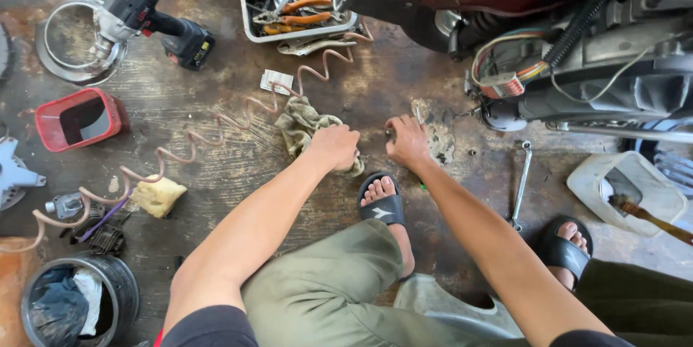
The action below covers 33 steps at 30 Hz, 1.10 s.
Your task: Repairing and cleaning motorcycle engine components using a wrench, brush, and screwdriver
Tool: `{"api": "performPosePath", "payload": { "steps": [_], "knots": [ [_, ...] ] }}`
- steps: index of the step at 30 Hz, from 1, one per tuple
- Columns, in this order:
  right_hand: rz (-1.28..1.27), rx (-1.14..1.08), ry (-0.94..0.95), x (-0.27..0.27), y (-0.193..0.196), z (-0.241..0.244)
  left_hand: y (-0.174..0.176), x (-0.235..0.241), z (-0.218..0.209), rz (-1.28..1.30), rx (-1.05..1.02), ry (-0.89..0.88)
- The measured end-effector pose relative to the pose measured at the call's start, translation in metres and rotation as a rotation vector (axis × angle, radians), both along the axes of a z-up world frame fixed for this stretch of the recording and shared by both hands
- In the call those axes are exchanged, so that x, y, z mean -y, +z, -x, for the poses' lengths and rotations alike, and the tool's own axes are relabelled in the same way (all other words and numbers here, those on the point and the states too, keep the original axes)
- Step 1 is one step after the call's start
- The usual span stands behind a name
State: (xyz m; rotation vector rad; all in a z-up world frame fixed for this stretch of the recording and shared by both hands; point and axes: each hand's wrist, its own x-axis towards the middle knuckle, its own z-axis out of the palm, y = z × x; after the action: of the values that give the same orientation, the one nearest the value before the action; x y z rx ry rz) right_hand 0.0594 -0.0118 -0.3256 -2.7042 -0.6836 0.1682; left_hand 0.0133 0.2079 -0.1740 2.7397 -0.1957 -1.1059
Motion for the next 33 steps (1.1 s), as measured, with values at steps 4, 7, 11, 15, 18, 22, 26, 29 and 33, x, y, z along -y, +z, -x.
{"api": "performPosePath", "payload": {
  "steps": [4,7,11,15,18,22,26,29,33],
  "knots": [
    [-0.104,0.066,0.014,-0.019,0.044,-0.007,0.008,-0.012,-0.021,-0.031,0.046,-0.046],
    [-0.256,0.029,0.048,-0.051,0.082,-0.025,0.005,-0.032,-0.043,-0.113,0.264,-0.043],
    [-0.484,-0.042,0.039,-0.114,0.129,-0.064,0.003,-0.067,-0.088,-0.086,0.503,0.134],
    [-0.575,-0.053,0.030,-0.172,0.124,-0.121,-0.036,-0.099,-0.132,-0.048,0.805,0.352],
    [-0.529,0.089,-0.021,-0.207,0.037,-0.203,-0.106,-0.111,-0.171,0.027,0.919,0.483],
    [-0.454,0.284,0.016,-0.233,0.023,-0.250,-0.095,-0.116,-0.188,0.081,0.898,0.560],
    [-0.381,0.221,-0.142,-0.253,0.016,-0.276,-0.094,-0.121,-0.202,0.089,0.819,0.639],
    [-0.457,0.103,-0.280,-0.263,0.002,-0.302,-0.121,-0.120,-0.216,0.115,0.839,0.659],
    [-0.513,0.162,-0.395,-0.264,-0.029,-0.333,-0.142,-0.118,-0.218,0.111,0.837,0.691]
  ]
}}
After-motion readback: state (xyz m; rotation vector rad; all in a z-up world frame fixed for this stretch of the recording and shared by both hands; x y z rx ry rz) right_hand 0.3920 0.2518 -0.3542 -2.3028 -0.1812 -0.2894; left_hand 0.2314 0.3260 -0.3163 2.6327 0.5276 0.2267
